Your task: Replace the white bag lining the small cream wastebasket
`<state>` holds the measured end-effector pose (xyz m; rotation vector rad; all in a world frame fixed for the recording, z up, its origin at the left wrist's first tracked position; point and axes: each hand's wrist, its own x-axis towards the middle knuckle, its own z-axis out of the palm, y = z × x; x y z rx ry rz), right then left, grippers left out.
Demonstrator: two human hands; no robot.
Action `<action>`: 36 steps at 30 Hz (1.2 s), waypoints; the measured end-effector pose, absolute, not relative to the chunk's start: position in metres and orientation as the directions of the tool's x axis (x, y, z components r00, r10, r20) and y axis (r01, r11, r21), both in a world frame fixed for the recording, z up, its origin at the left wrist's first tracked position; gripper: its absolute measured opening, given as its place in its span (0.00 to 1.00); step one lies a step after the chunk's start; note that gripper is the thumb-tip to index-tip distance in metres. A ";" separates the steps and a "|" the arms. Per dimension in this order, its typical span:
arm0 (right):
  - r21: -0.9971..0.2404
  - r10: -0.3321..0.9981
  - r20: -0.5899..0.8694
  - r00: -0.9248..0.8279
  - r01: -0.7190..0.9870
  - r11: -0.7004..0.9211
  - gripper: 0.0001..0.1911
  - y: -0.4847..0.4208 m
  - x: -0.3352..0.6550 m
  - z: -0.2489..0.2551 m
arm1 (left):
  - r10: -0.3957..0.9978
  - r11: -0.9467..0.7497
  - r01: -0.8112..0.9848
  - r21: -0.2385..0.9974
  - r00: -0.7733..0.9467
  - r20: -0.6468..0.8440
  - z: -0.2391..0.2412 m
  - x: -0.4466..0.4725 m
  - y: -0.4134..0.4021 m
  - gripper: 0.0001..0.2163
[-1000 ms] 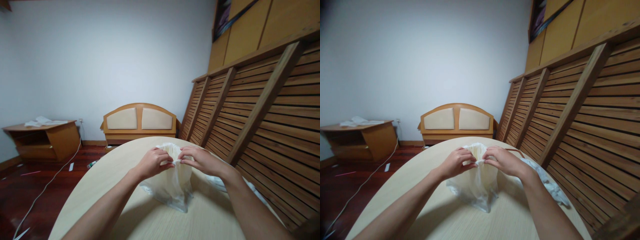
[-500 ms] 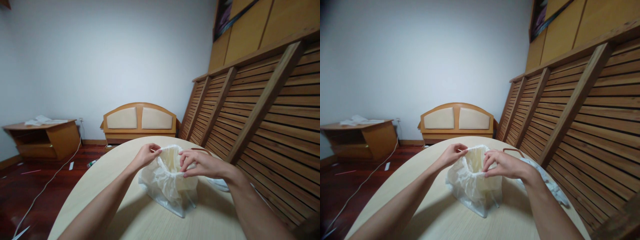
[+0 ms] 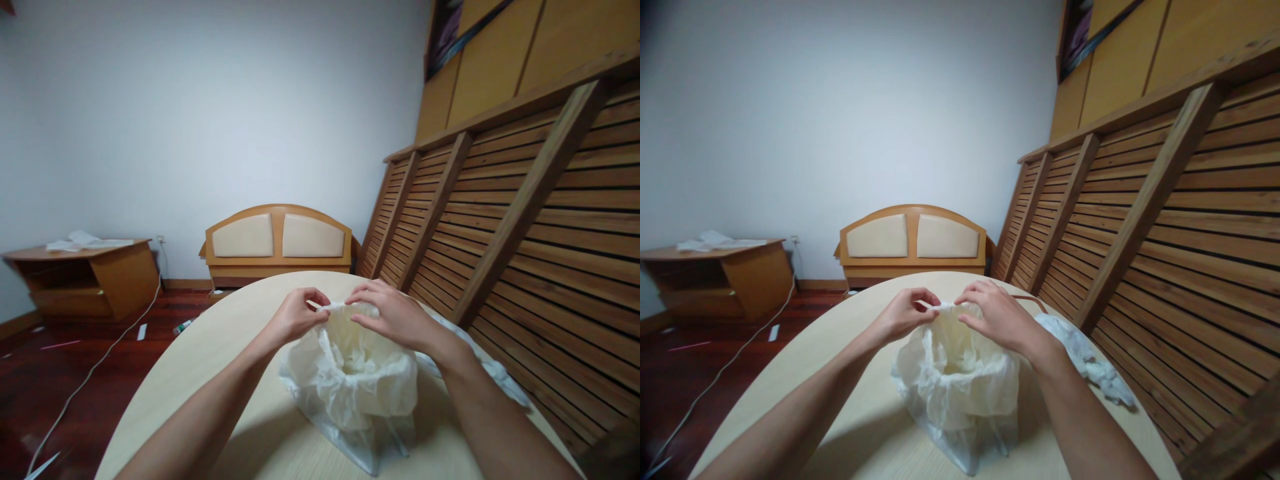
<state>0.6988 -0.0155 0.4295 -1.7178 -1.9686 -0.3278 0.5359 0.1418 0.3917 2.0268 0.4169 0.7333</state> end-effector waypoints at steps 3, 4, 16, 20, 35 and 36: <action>-0.147 0.852 0.517 -0.079 0.973 0.180 0.09 -0.013 0.698 0.426 | 0.520 -0.520 -0.034 0.853 0.781 0.348 0.393 0.535 0.140 0.07; -0.158 0.852 0.518 -0.072 0.971 0.178 0.09 -0.013 0.697 0.425 | 0.508 -0.533 -0.047 0.845 0.781 0.364 0.394 0.535 0.138 0.07; -0.151 0.832 0.555 -0.007 0.983 0.109 0.05 -0.010 0.690 0.429 | 0.445 -0.736 -0.061 0.675 0.708 0.549 0.399 0.534 0.131 0.09; -0.131 0.838 0.545 0.032 0.990 0.048 0.06 -0.013 0.690 0.431 | 0.492 -0.752 0.057 0.657 0.712 0.501 0.399 0.533 0.133 0.07; -0.146 0.853 0.521 0.026 0.988 0.059 0.13 -0.018 0.683 0.432 | 0.494 -0.792 0.135 0.595 0.715 0.495 0.408 0.525 0.119 0.08; -0.135 0.861 0.507 0.029 0.990 0.046 0.10 -0.017 0.683 0.432 | 0.490 -0.790 0.131 0.599 0.722 0.488 0.409 0.525 0.118 0.08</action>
